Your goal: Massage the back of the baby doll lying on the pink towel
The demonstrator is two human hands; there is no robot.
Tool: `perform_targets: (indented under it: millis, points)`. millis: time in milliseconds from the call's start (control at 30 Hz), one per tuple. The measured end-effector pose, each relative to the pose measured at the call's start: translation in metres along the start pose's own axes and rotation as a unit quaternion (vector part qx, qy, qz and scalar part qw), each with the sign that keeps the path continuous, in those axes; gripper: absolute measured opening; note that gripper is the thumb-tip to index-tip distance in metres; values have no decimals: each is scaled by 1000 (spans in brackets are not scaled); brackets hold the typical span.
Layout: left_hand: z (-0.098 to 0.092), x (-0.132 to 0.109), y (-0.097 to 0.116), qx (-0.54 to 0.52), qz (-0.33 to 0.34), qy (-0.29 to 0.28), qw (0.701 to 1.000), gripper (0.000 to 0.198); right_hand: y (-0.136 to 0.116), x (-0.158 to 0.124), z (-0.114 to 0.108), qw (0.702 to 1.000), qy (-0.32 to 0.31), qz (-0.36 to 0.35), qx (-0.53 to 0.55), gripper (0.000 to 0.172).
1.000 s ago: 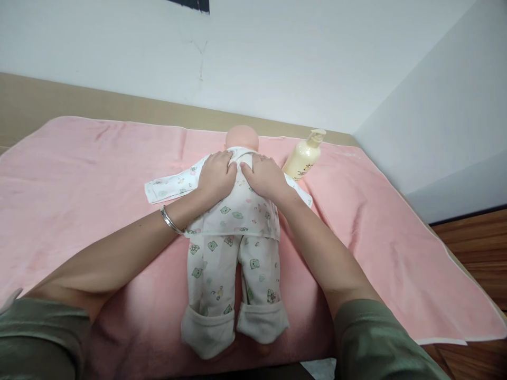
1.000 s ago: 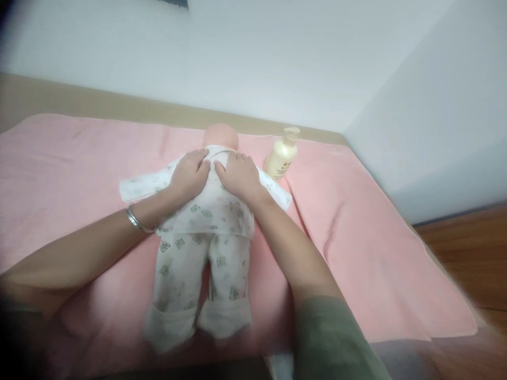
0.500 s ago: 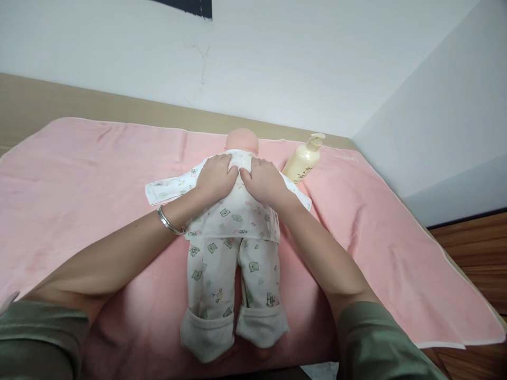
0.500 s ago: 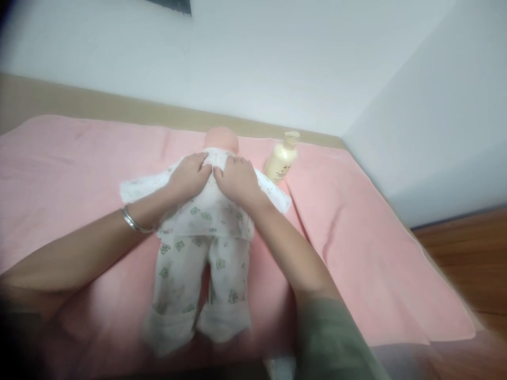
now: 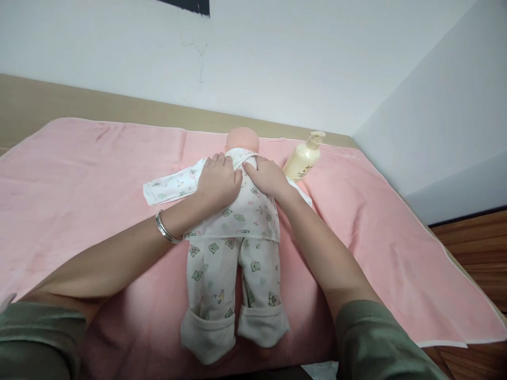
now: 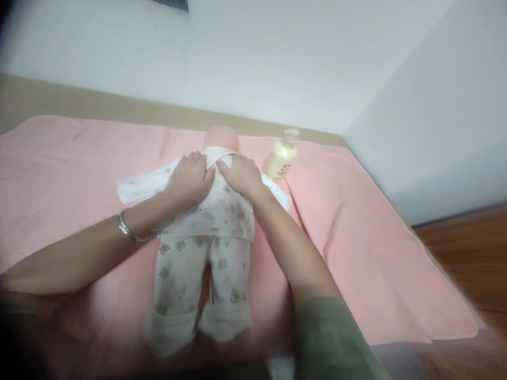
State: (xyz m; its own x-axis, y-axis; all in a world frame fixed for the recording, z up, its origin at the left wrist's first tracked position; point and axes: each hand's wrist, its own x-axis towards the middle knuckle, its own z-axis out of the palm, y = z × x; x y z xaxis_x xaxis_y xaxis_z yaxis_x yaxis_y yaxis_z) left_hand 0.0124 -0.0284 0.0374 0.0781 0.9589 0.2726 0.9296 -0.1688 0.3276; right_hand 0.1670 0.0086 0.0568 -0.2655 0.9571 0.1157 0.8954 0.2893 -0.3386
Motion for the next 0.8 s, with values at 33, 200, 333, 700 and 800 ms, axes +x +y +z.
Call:
perform_targets:
  millis: [33, 200, 333, 700, 800]
  points:
    - [-1, -2, 2, 8, 7, -2, 1000, 59, 1, 1, 0, 1000, -6, -2, 0, 61]
    - [-10, 10, -6, -34, -13, -56, 998, 52, -19, -14, -3, 996, -6, -17, -85, 57]
    - [-9, 28, -24, -98, -29, -69, 992, 56, -39, -29, 0, 986, 26, -36, -159, 49]
    - [-6, 2, -1, 16, 61, 2, 998, 33, -5, 0, 8, 998, -20, 53, -19, 81]
    - [-8, 15, -12, -16, 22, -40, 999, 36, -19, -14, 9, 997, 13, 12, -79, 65]
